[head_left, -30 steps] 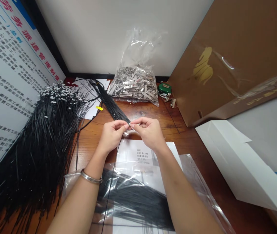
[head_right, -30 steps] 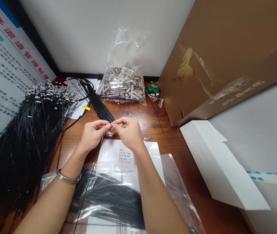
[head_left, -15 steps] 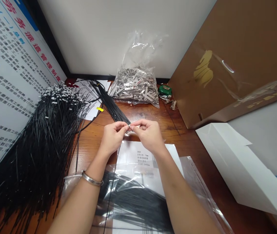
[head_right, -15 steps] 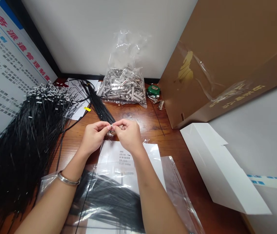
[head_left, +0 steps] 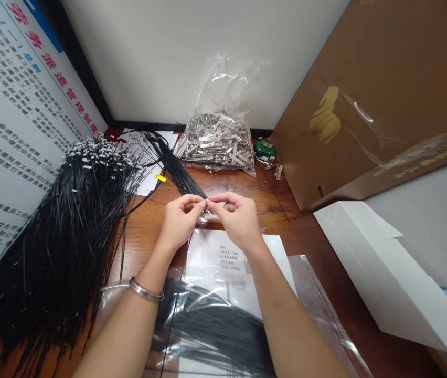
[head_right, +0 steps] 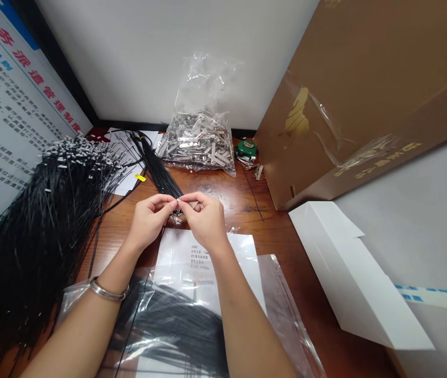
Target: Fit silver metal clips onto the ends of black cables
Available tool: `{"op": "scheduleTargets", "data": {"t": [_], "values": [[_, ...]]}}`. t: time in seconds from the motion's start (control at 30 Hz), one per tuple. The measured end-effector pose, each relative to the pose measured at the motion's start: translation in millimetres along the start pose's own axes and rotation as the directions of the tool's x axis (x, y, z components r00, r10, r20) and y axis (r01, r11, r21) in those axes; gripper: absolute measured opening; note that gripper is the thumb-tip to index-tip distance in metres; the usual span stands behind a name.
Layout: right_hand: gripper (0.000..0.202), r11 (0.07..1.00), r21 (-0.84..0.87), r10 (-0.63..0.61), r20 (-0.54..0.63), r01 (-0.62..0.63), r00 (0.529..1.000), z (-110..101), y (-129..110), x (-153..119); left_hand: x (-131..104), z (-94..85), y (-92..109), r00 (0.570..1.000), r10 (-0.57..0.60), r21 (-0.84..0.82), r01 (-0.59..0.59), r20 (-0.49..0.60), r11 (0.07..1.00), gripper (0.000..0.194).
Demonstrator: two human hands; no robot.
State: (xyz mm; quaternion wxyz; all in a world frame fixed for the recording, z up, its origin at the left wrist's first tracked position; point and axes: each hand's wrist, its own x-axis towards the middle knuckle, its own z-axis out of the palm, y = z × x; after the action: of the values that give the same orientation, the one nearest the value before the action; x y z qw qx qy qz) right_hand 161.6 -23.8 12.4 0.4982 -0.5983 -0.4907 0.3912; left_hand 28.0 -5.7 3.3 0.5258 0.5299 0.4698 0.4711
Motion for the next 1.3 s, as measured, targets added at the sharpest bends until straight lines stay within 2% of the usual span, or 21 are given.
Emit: {"op": "scheduleTargets", "data": {"t": [0.57,0.8,1.0,1.3], "values": [[0.013,0.999,0.037,-0.021,0.029,0.020,0.999,-2.3,3.9,1.2,-0.3,-0.5,5.4,0.999,-0.038,-0.085,0.040,0.023,0.996,0.017],[0.014,1.000,-0.012,-0.021,0.027,0.021,0.999,-1.1,3.0,0.2,0.3,-0.9,1.5,0.999,-0.041,-0.057,0.043,0.035,0.997,0.017],[0.016,0.999,0.034,-0.014,-0.014,0.014,1.000,0.1,-0.1,-0.4,1.3,0.7,2.1,0.998,-0.052,-0.078,0.054,0.023,0.996,0.018],[0.013,0.998,-0.054,-0.024,0.027,0.025,0.999,-0.1,3.3,0.3,0.0,-3.2,-3.0,0.998,-0.023,-0.015,0.024,0.059,1.000,0.013]]}}
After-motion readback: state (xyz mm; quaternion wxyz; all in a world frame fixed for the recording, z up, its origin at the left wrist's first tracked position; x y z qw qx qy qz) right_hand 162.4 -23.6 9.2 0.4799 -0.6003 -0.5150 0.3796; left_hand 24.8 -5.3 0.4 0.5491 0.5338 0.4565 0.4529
